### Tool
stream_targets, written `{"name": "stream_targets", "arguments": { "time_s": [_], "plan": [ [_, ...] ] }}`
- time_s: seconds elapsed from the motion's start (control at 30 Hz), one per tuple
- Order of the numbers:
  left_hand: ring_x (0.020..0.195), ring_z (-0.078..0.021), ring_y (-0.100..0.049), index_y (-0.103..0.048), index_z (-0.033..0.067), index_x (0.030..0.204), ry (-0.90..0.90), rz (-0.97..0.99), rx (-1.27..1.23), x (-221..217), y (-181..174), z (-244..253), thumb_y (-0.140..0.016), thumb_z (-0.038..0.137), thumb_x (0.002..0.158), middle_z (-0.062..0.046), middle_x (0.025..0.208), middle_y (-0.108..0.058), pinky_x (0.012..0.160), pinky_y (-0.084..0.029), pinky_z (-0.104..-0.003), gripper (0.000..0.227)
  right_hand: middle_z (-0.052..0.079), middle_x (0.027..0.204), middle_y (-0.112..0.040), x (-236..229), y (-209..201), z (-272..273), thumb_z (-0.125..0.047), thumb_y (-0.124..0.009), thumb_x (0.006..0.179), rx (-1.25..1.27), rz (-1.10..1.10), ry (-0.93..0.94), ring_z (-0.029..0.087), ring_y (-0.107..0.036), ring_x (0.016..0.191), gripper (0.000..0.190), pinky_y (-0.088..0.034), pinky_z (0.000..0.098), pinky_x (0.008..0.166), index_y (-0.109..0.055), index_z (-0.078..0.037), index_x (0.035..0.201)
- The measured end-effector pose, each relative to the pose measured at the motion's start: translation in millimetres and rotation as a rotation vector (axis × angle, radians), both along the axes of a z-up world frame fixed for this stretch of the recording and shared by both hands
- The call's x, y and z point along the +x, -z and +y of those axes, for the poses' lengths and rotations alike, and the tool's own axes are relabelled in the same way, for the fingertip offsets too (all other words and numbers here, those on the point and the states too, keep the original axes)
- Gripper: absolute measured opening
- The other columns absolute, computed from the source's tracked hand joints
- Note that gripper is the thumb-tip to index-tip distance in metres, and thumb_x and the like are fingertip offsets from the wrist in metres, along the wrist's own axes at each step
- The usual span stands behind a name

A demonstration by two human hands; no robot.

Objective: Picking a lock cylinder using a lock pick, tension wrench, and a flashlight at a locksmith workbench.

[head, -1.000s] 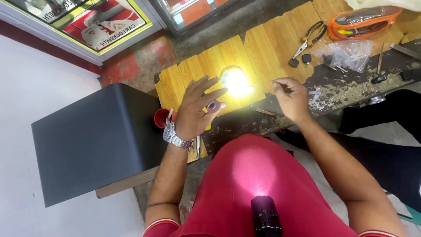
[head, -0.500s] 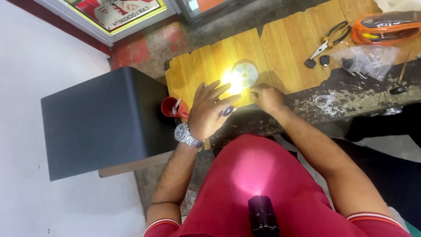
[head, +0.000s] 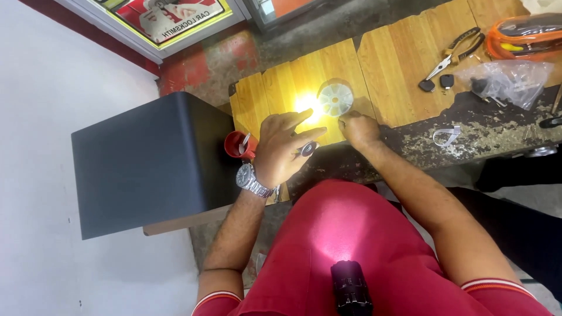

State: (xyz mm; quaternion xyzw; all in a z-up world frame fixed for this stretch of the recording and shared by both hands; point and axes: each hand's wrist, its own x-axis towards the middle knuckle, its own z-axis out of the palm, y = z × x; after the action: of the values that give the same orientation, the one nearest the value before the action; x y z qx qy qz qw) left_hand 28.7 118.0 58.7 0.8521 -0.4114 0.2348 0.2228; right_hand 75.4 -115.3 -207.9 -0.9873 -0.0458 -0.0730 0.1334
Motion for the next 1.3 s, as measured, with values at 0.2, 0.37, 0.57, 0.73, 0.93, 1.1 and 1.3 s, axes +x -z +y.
{"name": "stream_targets", "arguments": {
  "time_s": [0.2, 0.37, 0.57, 0.73, 0.93, 1.1, 1.3],
  "plan": [
    [0.108, -0.0209, -0.064, -0.069, 0.0434, 0.127, 0.034, 0.052, -0.041, 0, -8, 0, -0.086, 0.017, 0.079, -0.003, 0.119, -0.069, 0.099, -0.043, -0.038, 0.057, 0.011, 0.074, -0.068, -2, -25, 7, -0.036, -0.062, 0.098, 0.021, 0.098, 0.042, 0.035, -0.076, 0.072, 0.031, -0.062, 0.0516, 0.064, -0.073, -0.011, 0.084],
    [0.109, -0.0224, -0.065, -0.069, 0.0405, 0.127, 0.073, 0.106, -0.052, 0, -17, 4, -0.086, 0.017, 0.082, -0.006, 0.119, -0.069, 0.101, -0.045, -0.039, 0.054, 0.01, 0.073, -0.069, 1, -31, 15, -0.032, -0.061, 0.096, 0.001, 0.156, 0.064, 0.034, -0.077, 0.073, 0.027, -0.062, 0.051, 0.063, -0.074, -0.012, 0.083],
    [0.111, -0.0222, -0.064, -0.07, 0.0401, 0.127, 0.048, 0.087, -0.052, -4, -20, 3, -0.087, 0.02, 0.081, -0.005, 0.12, -0.069, 0.103, -0.045, -0.041, 0.054, 0.013, 0.078, -0.073, 0, -32, 15, -0.032, -0.059, 0.098, 0.007, 0.208, 0.016, 0.036, -0.077, 0.079, 0.027, -0.062, 0.0519, 0.068, -0.075, -0.011, 0.091],
    [0.122, -0.0267, -0.062, -0.068, 0.04, 0.129, 0.066, 0.081, -0.012, -6, -18, 2, -0.087, 0.02, 0.082, -0.006, 0.124, -0.067, 0.11, -0.042, -0.05, 0.055, 0.014, 0.084, -0.073, -7, -38, 11, -0.032, -0.054, 0.098, -0.013, 0.228, -0.005, 0.036, -0.078, 0.082, 0.029, -0.062, 0.0528, 0.072, -0.072, -0.01, 0.096],
    [0.131, -0.0328, -0.057, -0.069, 0.0356, 0.129, 0.099, 0.167, -0.034, -9, -19, -3, -0.087, 0.017, 0.083, -0.01, 0.133, -0.064, 0.111, -0.041, -0.057, 0.053, 0.017, 0.083, -0.074, -7, -51, 9, -0.038, -0.058, 0.098, 0.023, 0.28, 0.004, 0.037, -0.078, 0.086, 0.035, -0.063, 0.0507, 0.074, -0.073, -0.006, 0.096],
    [0.136, -0.0375, -0.053, -0.068, 0.0376, 0.13, 0.142, 0.163, -0.027, -9, -13, -8, -0.085, 0.016, 0.084, -0.01, 0.137, -0.062, 0.11, -0.038, -0.068, 0.054, 0.019, 0.078, -0.074, -20, -98, 10, -0.036, -0.065, 0.094, 0.334, 0.264, 0.11, 0.039, -0.076, 0.083, 0.035, -0.062, 0.0503, 0.067, -0.075, -0.002, 0.095],
    [0.141, -0.0424, -0.047, -0.067, 0.0381, 0.131, 0.216, 0.233, -0.025, -20, -26, -25, -0.085, 0.014, 0.083, -0.01, 0.146, -0.056, 0.109, -0.034, -0.075, 0.056, 0.01, 0.078, -0.074, -47, -140, 24, -0.021, -0.066, 0.095, 1.208, 0.203, 0.066, 0.016, -0.07, 0.068, 0.019, -0.058, 0.03, 0.051, -0.076, -0.008, 0.103]
  ]
}}
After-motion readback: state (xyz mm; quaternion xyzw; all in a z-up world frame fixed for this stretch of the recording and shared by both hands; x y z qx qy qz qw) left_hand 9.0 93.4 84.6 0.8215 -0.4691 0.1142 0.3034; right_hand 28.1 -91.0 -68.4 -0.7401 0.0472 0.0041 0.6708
